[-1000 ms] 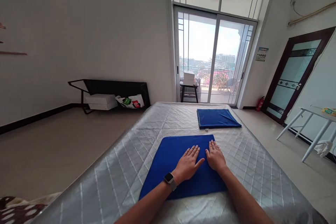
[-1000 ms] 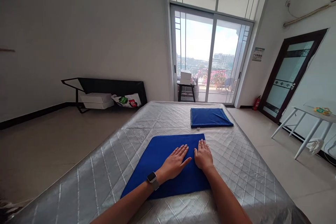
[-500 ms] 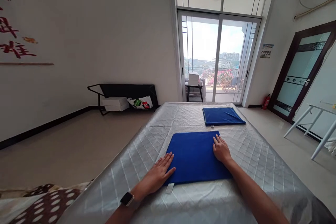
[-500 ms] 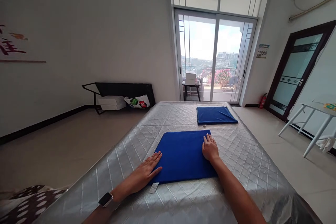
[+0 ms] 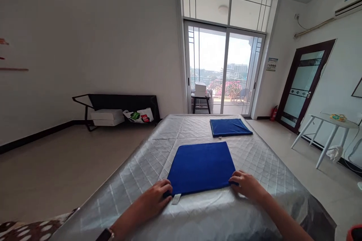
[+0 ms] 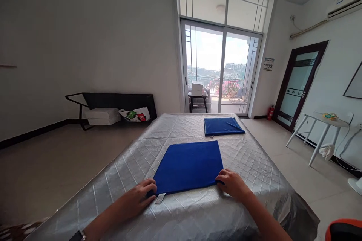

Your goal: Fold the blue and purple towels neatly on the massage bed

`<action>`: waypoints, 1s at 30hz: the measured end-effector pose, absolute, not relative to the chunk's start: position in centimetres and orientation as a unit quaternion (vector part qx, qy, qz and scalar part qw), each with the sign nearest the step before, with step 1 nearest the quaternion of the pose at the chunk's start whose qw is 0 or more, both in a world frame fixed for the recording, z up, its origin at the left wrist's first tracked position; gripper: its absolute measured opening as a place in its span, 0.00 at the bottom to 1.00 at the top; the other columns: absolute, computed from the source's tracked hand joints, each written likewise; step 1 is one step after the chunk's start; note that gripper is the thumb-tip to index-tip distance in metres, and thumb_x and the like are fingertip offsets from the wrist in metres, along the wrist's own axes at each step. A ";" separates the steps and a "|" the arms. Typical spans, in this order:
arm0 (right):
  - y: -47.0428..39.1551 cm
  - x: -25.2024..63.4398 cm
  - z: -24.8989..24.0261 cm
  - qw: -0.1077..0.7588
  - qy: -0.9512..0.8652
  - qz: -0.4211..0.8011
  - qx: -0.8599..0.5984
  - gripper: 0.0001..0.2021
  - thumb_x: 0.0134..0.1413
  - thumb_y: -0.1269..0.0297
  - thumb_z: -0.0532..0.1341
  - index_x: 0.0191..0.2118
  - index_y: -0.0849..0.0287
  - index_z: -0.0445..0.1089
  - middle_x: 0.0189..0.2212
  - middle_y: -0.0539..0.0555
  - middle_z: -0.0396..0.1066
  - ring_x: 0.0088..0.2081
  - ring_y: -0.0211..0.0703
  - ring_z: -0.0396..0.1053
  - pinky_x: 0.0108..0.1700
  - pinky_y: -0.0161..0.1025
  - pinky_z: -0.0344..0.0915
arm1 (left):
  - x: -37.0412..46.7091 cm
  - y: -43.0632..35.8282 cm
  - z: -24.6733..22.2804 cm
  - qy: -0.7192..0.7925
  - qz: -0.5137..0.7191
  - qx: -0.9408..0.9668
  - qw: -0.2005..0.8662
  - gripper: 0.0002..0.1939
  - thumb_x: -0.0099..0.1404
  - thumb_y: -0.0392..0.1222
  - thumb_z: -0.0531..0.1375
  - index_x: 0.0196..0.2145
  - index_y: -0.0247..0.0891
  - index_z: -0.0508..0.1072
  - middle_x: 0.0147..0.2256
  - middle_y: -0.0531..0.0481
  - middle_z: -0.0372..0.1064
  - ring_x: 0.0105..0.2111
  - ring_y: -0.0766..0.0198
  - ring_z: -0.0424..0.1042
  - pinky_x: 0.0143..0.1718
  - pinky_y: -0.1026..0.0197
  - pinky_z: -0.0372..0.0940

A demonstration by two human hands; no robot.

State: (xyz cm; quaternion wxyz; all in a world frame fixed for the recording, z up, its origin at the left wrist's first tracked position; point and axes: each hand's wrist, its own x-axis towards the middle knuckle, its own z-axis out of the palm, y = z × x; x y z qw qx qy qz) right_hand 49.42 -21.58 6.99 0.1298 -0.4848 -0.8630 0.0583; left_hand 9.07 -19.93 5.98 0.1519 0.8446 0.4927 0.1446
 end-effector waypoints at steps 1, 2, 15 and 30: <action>-21.7 49.3 7.0 0.119 -0.871 0.030 -0.476 0.13 0.61 0.69 0.57 0.46 0.54 0.77 0.44 0.55 0.76 0.45 0.44 0.73 0.48 0.38 0.68 | 9.1 -19.9 5.7 0.493 0.142 0.847 0.141 0.09 0.67 0.43 0.54 0.37 0.44 0.74 0.45 0.50 0.73 0.44 0.61 0.74 0.49 0.59 0.67; -21.7 49.1 7.0 0.105 -0.878 -0.001 -0.467 0.12 0.62 0.69 0.57 0.45 0.55 0.76 0.43 0.55 0.76 0.44 0.44 0.73 0.47 0.39 0.68 | 9.2 -19.8 5.5 0.491 0.138 0.850 0.130 0.10 0.68 0.43 0.53 0.38 0.44 0.74 0.44 0.50 0.73 0.44 0.61 0.74 0.49 0.59 0.67; -21.5 48.4 6.6 0.131 -0.856 -0.082 -0.494 0.10 0.61 0.75 0.54 0.41 0.57 0.70 0.39 0.55 0.75 0.40 0.42 0.74 0.37 0.34 0.69 | 9.4 -20.3 5.1 0.467 0.129 0.875 0.002 0.12 0.66 0.33 0.49 0.36 0.41 0.72 0.36 0.47 0.75 0.36 0.62 0.75 0.39 0.63 0.69; -25.9 53.9 15.8 0.356 -0.854 0.044 -0.377 0.10 0.62 0.60 0.61 0.48 0.54 0.72 0.37 0.54 0.76 0.34 0.36 0.75 0.34 0.31 0.73 | 7.2 -21.5 13.5 0.395 0.261 0.855 0.212 0.09 0.64 0.47 0.56 0.37 0.51 0.77 0.35 0.54 0.79 0.31 0.62 0.77 0.31 0.67 0.72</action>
